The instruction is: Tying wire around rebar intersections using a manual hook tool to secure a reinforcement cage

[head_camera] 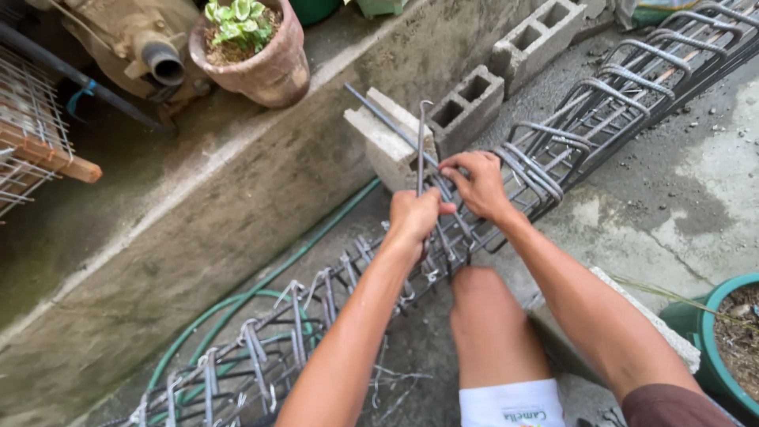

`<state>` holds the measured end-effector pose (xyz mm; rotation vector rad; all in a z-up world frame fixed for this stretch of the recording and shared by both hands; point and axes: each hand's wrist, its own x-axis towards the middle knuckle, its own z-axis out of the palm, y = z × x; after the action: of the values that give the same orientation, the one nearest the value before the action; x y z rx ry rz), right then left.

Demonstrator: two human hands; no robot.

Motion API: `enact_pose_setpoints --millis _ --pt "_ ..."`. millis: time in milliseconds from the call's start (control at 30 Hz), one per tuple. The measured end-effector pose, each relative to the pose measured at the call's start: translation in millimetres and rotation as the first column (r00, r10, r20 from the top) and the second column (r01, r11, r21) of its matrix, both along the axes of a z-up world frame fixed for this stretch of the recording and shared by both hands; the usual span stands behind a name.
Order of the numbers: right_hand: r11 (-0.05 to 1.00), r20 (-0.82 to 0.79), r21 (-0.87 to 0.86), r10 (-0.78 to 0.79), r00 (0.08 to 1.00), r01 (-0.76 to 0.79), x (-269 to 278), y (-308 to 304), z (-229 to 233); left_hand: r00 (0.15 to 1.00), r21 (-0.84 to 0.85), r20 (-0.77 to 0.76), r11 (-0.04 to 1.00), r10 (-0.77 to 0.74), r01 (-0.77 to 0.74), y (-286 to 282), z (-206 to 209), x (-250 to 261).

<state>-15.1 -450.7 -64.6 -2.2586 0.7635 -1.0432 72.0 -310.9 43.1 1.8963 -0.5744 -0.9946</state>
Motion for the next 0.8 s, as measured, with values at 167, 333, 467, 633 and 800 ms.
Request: enact_pose_setpoints --millis 167,333,467,633,800 --pt "0.995 0.039 -0.092 0.027 0.999 -0.023 0 4 6 0.999 0.013 -0.014 0.999 0.031 -0.031 -23 -21 18" --pt "0.992 0.081 -0.090 0.097 0.992 -0.089 0 -1 10 0.990 -0.008 -0.119 0.997 0.071 -0.073 -2 11 17" --pt "0.971 -0.048 0.075 0.232 0.972 -0.228 -11 2 19 0.978 -0.015 -0.191 0.996 0.087 -0.092 -3 15 19" --pt "0.961 -0.232 0.151 0.261 0.937 -0.230 -22 9 10 0.975 0.001 -0.210 0.997 0.076 -0.078 -23 -6 22" --pt "0.992 -0.205 0.102 0.100 0.974 -0.081 -14 -9 -19 0.987 -0.013 -0.157 0.999 0.041 -0.043 -33 -7 20"
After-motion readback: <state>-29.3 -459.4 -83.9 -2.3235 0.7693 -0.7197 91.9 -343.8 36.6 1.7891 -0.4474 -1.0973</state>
